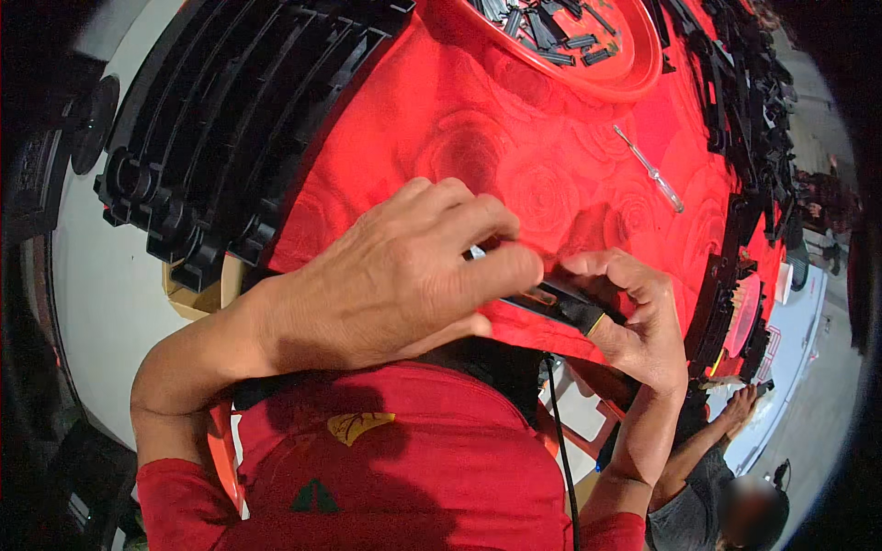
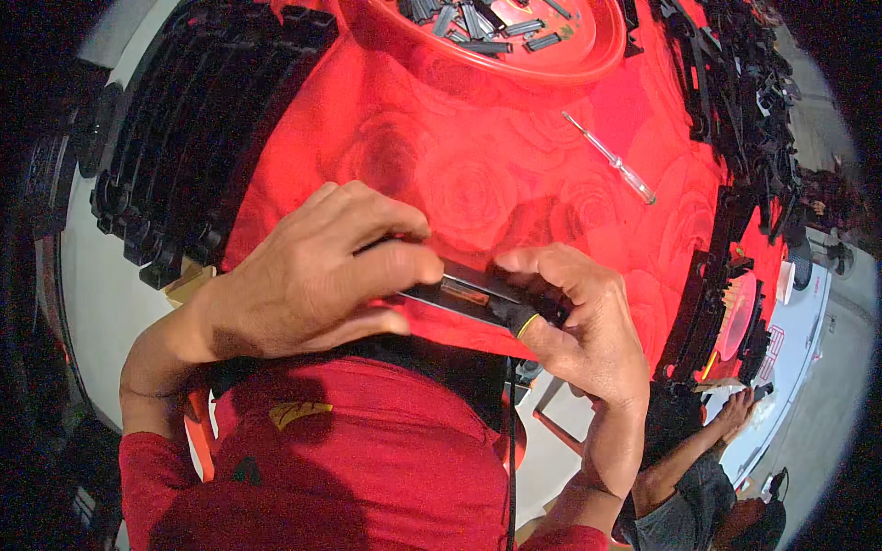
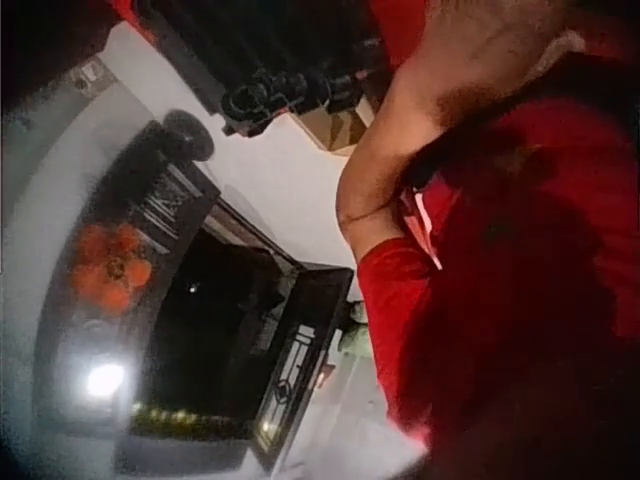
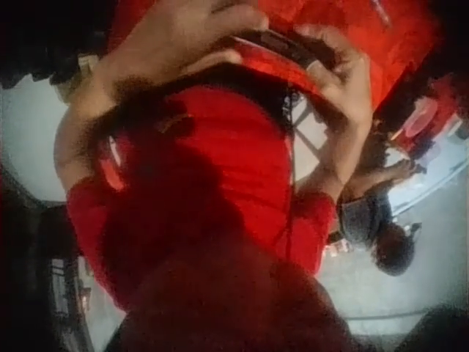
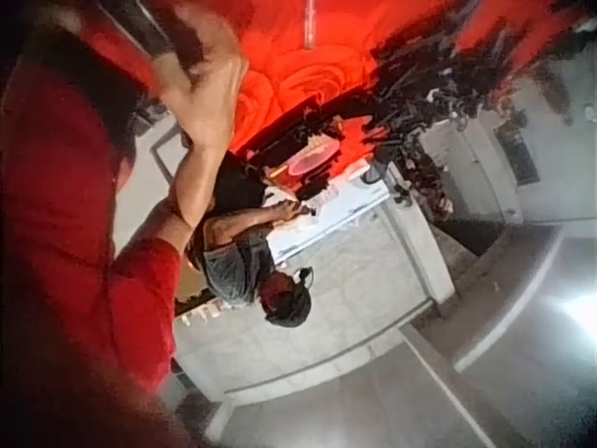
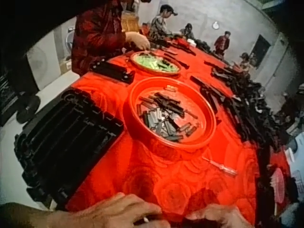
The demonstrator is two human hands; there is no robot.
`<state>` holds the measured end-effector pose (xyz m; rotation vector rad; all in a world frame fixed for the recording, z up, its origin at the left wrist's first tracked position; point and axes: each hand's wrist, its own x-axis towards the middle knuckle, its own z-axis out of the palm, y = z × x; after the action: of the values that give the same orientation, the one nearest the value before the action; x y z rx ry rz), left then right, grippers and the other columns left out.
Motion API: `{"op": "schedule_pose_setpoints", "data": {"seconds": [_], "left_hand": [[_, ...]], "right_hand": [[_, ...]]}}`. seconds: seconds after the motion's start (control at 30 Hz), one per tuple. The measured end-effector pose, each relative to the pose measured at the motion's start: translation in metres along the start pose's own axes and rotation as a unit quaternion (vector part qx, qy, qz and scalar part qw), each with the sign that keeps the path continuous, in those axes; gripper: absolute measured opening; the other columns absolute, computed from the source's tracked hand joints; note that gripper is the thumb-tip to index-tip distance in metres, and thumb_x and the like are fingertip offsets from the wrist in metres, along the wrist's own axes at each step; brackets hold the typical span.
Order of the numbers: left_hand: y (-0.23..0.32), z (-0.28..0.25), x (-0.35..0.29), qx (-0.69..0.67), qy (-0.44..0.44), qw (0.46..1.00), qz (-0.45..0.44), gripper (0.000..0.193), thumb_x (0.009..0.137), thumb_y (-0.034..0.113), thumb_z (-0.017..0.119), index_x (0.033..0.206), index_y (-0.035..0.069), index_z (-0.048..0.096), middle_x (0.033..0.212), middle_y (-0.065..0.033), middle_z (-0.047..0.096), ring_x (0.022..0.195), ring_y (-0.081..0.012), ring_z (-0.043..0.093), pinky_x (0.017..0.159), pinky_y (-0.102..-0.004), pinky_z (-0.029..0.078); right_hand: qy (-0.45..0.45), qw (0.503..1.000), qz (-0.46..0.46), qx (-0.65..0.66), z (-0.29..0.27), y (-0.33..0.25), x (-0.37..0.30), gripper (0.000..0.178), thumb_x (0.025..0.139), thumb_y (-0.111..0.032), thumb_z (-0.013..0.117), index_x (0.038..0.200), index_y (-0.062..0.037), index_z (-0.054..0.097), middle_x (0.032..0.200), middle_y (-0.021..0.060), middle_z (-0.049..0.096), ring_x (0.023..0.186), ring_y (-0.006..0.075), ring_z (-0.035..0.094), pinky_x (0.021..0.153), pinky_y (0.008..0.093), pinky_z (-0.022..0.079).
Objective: The person assembles black plastic components, picking small parts from a tray and pressing them into the plastic casings by hand.
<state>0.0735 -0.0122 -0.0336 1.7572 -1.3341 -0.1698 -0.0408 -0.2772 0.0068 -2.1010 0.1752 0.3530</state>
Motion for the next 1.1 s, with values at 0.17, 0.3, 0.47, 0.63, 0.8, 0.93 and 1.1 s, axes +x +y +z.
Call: {"op": "schedule_pose_setpoints", "data": {"seconds": [0.17, 0.3, 0.47, 0.63, 0.8, 0.93, 1.1], "left_hand": [[-0.006, 0.010, -0.003, 0.076, -0.031, 0.996, 0.028, 0.019, 0.087, 0.019, 0.068, 0.106, 0.018, 0.072, 0.111, -0.0097, 0.062, 0.094, -0.0269, 0.060, 0.077, -0.0388, 0.048], [-0.008, 0.010, -0.002, 0.087, -0.041, 0.995, 0.034, 0.022, 0.087, 0.020, 0.067, 0.109, 0.020, 0.073, 0.108, -0.0079, 0.062, 0.089, -0.0257, 0.058, 0.074, -0.0379, 0.047], [-0.003, 0.011, 0.001, 0.099, -0.043, 0.994, 0.030, 0.025, 0.086, 0.021, 0.069, 0.111, 0.021, 0.073, 0.105, -0.0060, 0.062, 0.084, -0.0241, 0.056, 0.071, -0.0371, 0.046], [-0.002, 0.015, 0.002, 0.124, -0.058, 0.990, 0.035, 0.027, 0.084, 0.022, 0.069, 0.110, 0.024, 0.073, 0.096, -0.0045, 0.056, 0.080, -0.0226, 0.052, 0.067, -0.0359, 0.043], [-0.002, 0.013, 0.008, 0.109, -0.070, 0.991, 0.031, 0.026, 0.084, 0.023, 0.068, 0.110, 0.025, 0.073, 0.093, -0.0045, 0.053, 0.081, -0.0231, 0.052, 0.067, -0.0360, 0.042], [0.003, 0.012, 0.009, 0.103, -0.070, 0.992, 0.014, 0.024, 0.086, 0.022, 0.066, 0.109, 0.023, 0.072, 0.094, -0.0050, 0.053, 0.083, -0.0244, 0.052, 0.069, -0.0372, 0.043], [-0.002, 0.010, 0.001, 0.072, -0.045, 0.996, 0.003, 0.027, 0.084, 0.016, 0.069, 0.111, 0.016, 0.070, 0.096, -0.0055, 0.059, 0.083, -0.0261, 0.055, 0.070, -0.0386, 0.044]], "right_hand": [[-0.004, 0.997, -0.022, -0.067, -0.011, -0.008, -0.001, 0.041, 0.074, -0.011, 0.075, 0.114, -0.0011, 0.073, 0.099, 0.0133, 0.071, 0.090, 0.0245, 0.070, 0.079, 0.0351, 0.055], [0.078, 0.957, -0.221, -0.174, -0.006, -0.002, -0.012, 0.038, 0.071, -0.005, 0.077, 0.109, -0.0056, 0.075, 0.104, 0.0139, 0.071, 0.089, 0.0299, 0.069, 0.078, 0.0371, 0.055], [0.026, 0.940, -0.223, -0.258, 0.003, -0.004, -0.009, 0.039, 0.067, -0.005, 0.080, 0.105, -0.0116, 0.077, 0.107, 0.0107, 0.065, 0.087, 0.0299, 0.063, 0.068, 0.0376, 0.053], [0.017, 0.942, -0.211, -0.259, 0.006, 0.003, -0.007, 0.040, 0.062, -0.001, 0.077, 0.101, -0.0116, 0.078, 0.102, 0.0115, 0.066, 0.087, 0.0291, 0.062, 0.072, 0.0377, 0.049], [0.031, 0.929, -0.264, -0.259, 0.007, 0.013, -0.004, 0.045, 0.060, -0.003, 0.078, 0.104, -0.0127, 0.076, 0.104, 0.0099, 0.065, 0.086, 0.0280, 0.060, 0.065, 0.0371, 0.050], [0.019, 0.933, -0.263, -0.243, 0.006, 0.011, -0.001, 0.043, 0.062, -0.002, 0.078, 0.104, -0.0128, 0.076, 0.103, 0.0093, 0.066, 0.085, 0.0285, 0.060, 0.065, 0.0371, 0.050], [0.007, 0.933, -0.249, -0.261, 0.005, 0.008, -0.011, 0.042, 0.064, -0.006, 0.078, 0.105, -0.0128, 0.076, 0.104, 0.0099, 0.066, 0.085, 0.0290, 0.060, 0.066, 0.0392, 0.050]]}}
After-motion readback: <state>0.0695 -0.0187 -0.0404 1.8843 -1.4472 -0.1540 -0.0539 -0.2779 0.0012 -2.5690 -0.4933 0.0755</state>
